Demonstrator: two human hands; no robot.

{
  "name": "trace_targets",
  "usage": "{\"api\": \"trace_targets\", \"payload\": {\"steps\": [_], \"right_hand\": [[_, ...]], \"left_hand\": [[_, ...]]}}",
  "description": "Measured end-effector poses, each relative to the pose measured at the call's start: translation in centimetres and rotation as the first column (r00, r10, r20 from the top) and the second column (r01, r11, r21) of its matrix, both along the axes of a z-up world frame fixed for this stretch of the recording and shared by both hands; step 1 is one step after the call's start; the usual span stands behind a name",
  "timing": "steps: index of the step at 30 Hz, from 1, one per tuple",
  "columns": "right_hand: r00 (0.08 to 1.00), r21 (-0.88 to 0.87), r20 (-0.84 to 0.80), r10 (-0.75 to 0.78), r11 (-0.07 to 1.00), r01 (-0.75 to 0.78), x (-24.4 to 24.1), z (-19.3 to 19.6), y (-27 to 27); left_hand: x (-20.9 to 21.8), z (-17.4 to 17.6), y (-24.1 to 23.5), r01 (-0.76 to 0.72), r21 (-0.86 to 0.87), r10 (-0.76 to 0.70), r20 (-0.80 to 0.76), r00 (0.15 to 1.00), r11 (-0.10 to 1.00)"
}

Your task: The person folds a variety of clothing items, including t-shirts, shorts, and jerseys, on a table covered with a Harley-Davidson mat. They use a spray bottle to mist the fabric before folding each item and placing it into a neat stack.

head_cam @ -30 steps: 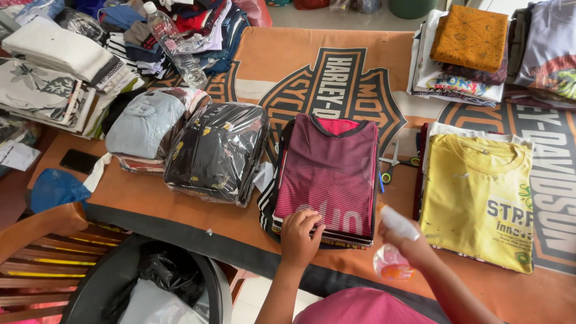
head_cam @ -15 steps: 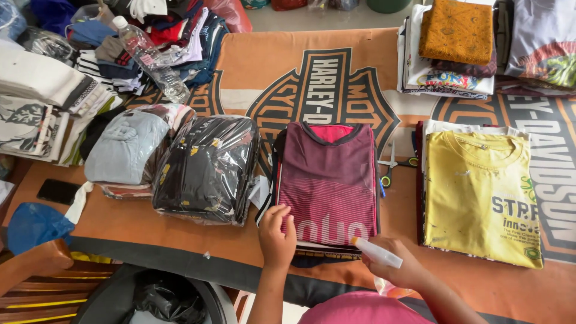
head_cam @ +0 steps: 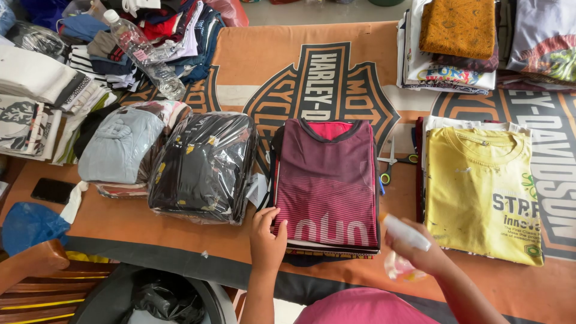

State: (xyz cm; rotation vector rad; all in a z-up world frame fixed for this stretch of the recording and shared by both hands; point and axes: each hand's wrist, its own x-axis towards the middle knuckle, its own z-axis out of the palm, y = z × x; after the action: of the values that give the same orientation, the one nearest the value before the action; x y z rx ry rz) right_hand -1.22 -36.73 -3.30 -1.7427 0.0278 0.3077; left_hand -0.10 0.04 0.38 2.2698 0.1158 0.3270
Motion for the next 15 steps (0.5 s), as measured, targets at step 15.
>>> {"api": "trace_targets", "payload": {"steps": [15], "right_hand": [[0.771, -0.361, -0.156, -0.618, 0.762, 0.537, -2.9, -5.0, -14.6]], "left_hand": [[-1.0, 2.0, 1.3, 0.175, -0.022, -0.176, -0.149, 0.973, 0.984]]}}
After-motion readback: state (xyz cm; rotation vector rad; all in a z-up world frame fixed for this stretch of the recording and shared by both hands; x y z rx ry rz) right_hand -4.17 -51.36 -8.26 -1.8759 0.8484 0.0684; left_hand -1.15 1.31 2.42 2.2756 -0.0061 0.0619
